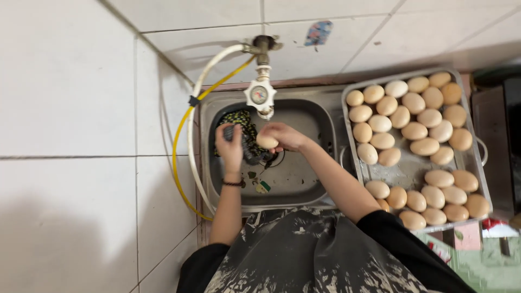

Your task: Washing raw eggs with a scrubbing pad and placing them on a tray.

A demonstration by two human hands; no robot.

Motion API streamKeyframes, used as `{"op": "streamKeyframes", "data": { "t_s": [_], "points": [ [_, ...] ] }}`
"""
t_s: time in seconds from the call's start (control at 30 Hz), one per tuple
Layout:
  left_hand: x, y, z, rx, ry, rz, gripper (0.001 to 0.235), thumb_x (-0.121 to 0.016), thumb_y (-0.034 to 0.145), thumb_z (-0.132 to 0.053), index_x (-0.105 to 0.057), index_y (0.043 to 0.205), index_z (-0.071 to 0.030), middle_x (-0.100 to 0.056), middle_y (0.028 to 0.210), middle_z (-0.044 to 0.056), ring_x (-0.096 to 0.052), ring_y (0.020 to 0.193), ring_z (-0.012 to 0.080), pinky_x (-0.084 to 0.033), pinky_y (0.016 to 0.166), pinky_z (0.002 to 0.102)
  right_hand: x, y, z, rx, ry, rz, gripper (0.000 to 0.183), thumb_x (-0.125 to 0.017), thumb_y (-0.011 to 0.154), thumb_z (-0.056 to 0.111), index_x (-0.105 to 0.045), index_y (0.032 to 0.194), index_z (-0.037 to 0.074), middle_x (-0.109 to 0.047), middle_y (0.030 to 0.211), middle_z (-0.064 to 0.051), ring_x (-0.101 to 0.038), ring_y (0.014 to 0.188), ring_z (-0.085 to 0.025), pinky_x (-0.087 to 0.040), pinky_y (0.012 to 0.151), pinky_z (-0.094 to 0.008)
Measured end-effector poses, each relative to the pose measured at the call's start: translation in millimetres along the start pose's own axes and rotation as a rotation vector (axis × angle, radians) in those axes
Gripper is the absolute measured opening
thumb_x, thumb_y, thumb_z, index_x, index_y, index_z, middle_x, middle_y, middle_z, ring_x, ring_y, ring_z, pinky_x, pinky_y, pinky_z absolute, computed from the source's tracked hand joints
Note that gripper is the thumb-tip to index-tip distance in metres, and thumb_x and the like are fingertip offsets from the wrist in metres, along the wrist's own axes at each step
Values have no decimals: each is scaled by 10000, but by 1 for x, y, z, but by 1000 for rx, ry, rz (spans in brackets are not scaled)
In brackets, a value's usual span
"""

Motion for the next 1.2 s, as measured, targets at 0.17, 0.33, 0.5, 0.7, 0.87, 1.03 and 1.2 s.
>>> {"op": "streamKeyframes", "data": {
  "t_s": [0.17, 0.33, 0.5, 0.7, 0.87, 1.03, 1.2],
  "points": [
    [16, -22, 30, 221, -167, 62, 249, -750, 976, -238, -638, 1092, -48, -717, 973, 52, -695, 887, 130, -558, 819, 266, 22, -51, -27, -277, -1188, 14, 337, -741, 848, 279, -783, 965, -34, -767, 860, -191, -715, 625, -217, -571, 551, -333],
    [-2, -46, 10, 428, -333, 122, 214, -725, 990, -187, -609, 1107, -50, -650, 971, 36, -665, 884, 134, -589, 682, 312, -4, -187, 80, 249, -1246, -75, 430, -836, 748, 267, -734, 1144, 135, -719, 1099, -110, -668, 1071, -308, -527, 926, -410],
    [-20, -57, 14, 438, -372, 196, 202, -709, 1008, -168, -598, 1129, -50, -642, 1014, 42, -660, 913, 142, -590, 674, 322, 60, -325, 119, 309, -1114, -302, 466, -840, 746, 191, -720, 1193, 136, -666, 1202, -59, -619, 1136, -250, -529, 942, -378],
    [-29, -67, 9, 449, -399, 250, 201, -712, 1015, -158, -589, 1137, -57, -616, 1042, 46, -639, 931, 133, -582, 668, 322, 165, -394, 59, 141, -1121, -686, 497, -835, 728, 203, -694, 1189, 81, -663, 1239, -55, -665, 1050, -256, -555, 907, -383],
    [-33, -72, 7, 435, -383, 277, 199, -706, 1010, -156, -590, 1143, -65, -621, 1064, 38, -645, 939, 130, -579, 674, 317, 184, -402, 32, 102, -1321, -773, 490, -830, 744, 222, -709, 1194, 71, -677, 1224, -81, -638, 1139, -294, -520, 955, -419],
    [-30, -74, 2, 430, -378, 263, 179, -696, 1010, -144, -590, 1134, -71, -631, 1067, 36, -645, 948, 125, -586, 686, 314, 191, -398, 20, 5, -1385, -779, 519, -759, 787, 183, -677, 1296, 125, -633, 1329, -72, -618, 1176, -300, -528, 922, -439],
    [-22, -74, 7, 434, -370, 239, 154, -689, 1019, -139, -600, 1124, -70, -638, 1037, 38, -640, 944, 127, -573, 678, 310, 184, -398, 24, -128, -1412, -744, 555, -737, 806, 193, -639, 1351, 156, -610, 1372, -67, -610, 1209, -295, -529, 940, -441]
  ]
}}
Point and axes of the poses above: each hand's wrist, its own y-axis towards the middle knuckle, its own x-axis out of the back of the hand, z = x × y, the point moved 8 cm from there along y, towards the middle knuckle
